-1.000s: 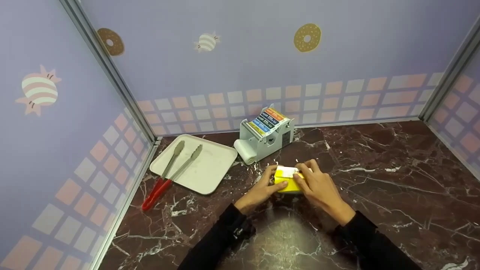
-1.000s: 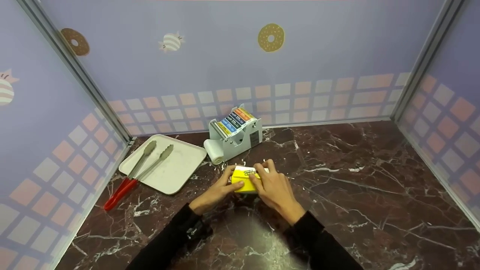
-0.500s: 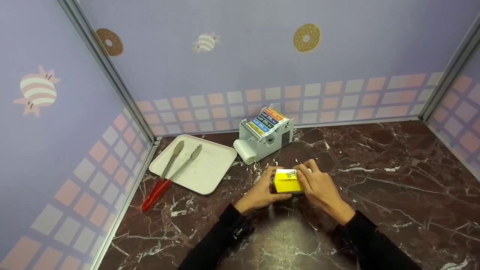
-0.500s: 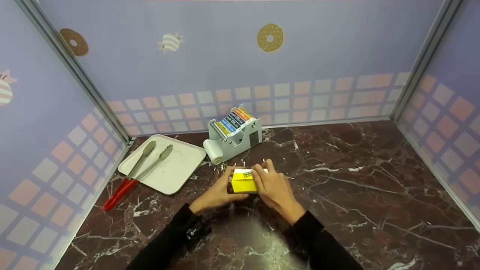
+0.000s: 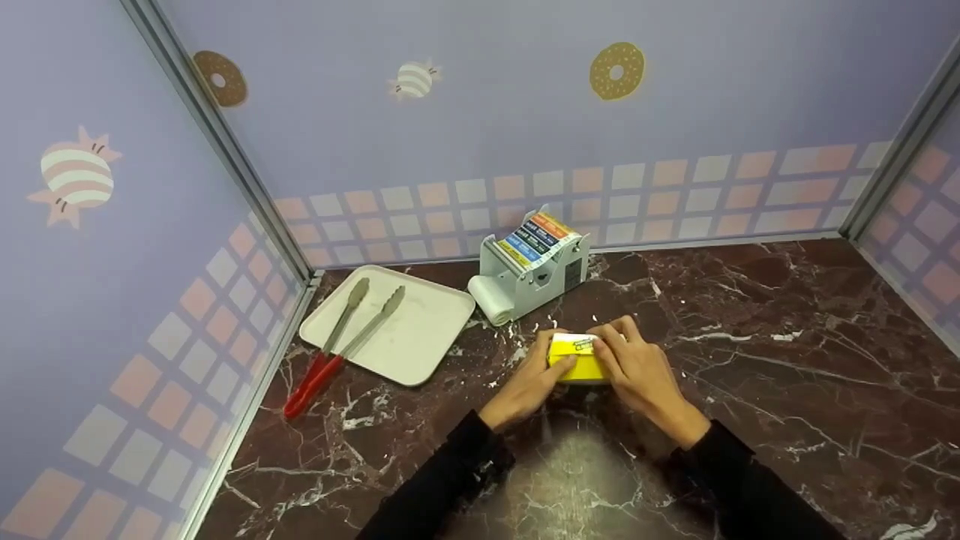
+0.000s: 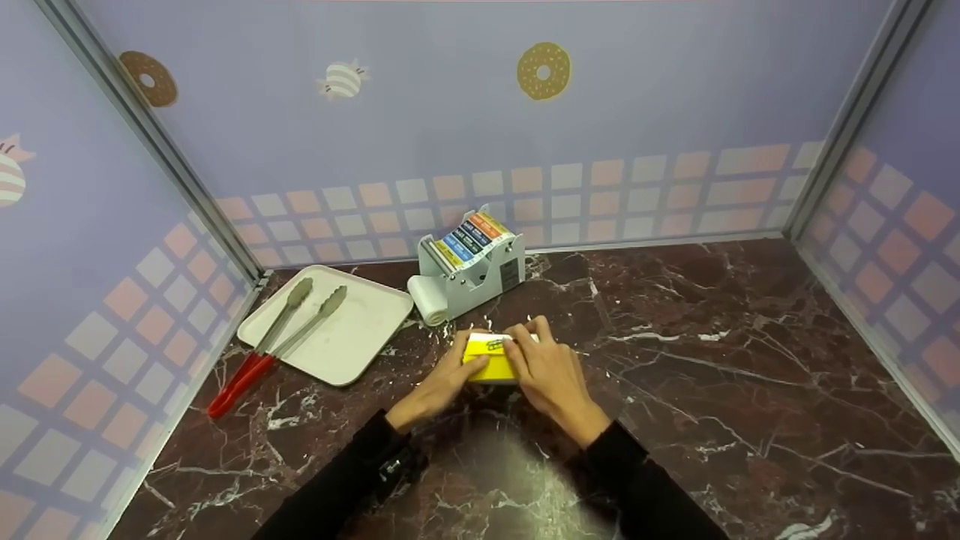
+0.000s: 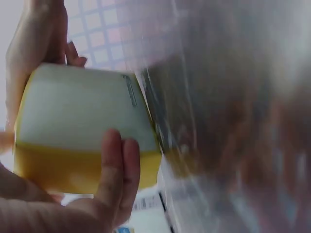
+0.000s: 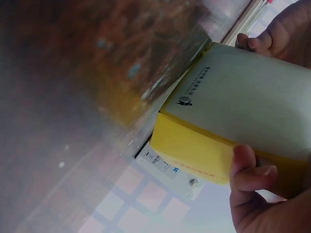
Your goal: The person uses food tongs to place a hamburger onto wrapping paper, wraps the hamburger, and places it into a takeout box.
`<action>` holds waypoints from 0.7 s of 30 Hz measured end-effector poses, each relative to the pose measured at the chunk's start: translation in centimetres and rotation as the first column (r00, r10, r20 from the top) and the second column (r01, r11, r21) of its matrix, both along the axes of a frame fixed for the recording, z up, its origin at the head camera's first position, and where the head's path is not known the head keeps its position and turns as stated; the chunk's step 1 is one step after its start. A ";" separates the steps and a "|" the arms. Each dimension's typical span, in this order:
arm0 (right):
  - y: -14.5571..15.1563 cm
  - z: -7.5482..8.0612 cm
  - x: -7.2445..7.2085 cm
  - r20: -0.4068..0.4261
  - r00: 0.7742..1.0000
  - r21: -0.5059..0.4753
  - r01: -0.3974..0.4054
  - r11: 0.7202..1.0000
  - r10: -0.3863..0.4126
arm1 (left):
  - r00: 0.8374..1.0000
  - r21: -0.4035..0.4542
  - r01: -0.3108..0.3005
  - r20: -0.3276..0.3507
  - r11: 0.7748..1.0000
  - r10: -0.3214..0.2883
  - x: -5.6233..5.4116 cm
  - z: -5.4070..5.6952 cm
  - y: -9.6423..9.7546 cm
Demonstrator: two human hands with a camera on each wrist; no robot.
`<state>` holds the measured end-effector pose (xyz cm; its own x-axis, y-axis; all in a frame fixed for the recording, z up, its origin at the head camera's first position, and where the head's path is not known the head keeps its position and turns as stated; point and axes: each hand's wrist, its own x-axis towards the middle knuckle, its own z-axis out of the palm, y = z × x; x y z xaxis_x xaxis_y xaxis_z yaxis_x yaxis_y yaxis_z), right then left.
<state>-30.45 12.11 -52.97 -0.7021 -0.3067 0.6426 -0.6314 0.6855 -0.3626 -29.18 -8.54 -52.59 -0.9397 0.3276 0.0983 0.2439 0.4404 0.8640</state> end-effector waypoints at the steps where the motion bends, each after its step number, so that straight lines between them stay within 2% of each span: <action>1: 0.0 0.0 0.0 -0.001 1.000 -0.001 -0.002 1.000 0.002 | 1.000 0.016 -0.019 0.013 1.000 0.018 0.1 0.0 0.2; 3: 0.0 0.0 0.0 -0.006 1.000 0.004 -0.007 1.000 0.007 | 0.997 0.073 -0.052 0.056 0.996 0.048 0.4 0.2 0.5; 6: 0.0 0.0 -0.1 -0.016 1.000 0.015 -0.009 1.000 0.009 | 0.988 0.208 -0.078 0.150 0.975 0.047 0.6 0.3 0.9; 9: -0.1 0.0 -0.1 -0.019 1.000 0.021 -0.021 1.000 0.021 | 0.966 0.302 -0.112 0.255 0.947 0.033 0.8 0.4 1.1; 14: -0.3 0.1 0.0 -0.018 0.999 0.029 -0.029 0.999 0.030 | 0.944 0.311 -0.146 0.328 0.939 0.038 0.7 0.4 1.2; 21: -0.1 0.0 0.1 -0.013 1.000 0.032 -0.016 0.999 0.016 | 0.943 0.327 -0.170 0.327 0.930 0.058 1.0 0.8 1.6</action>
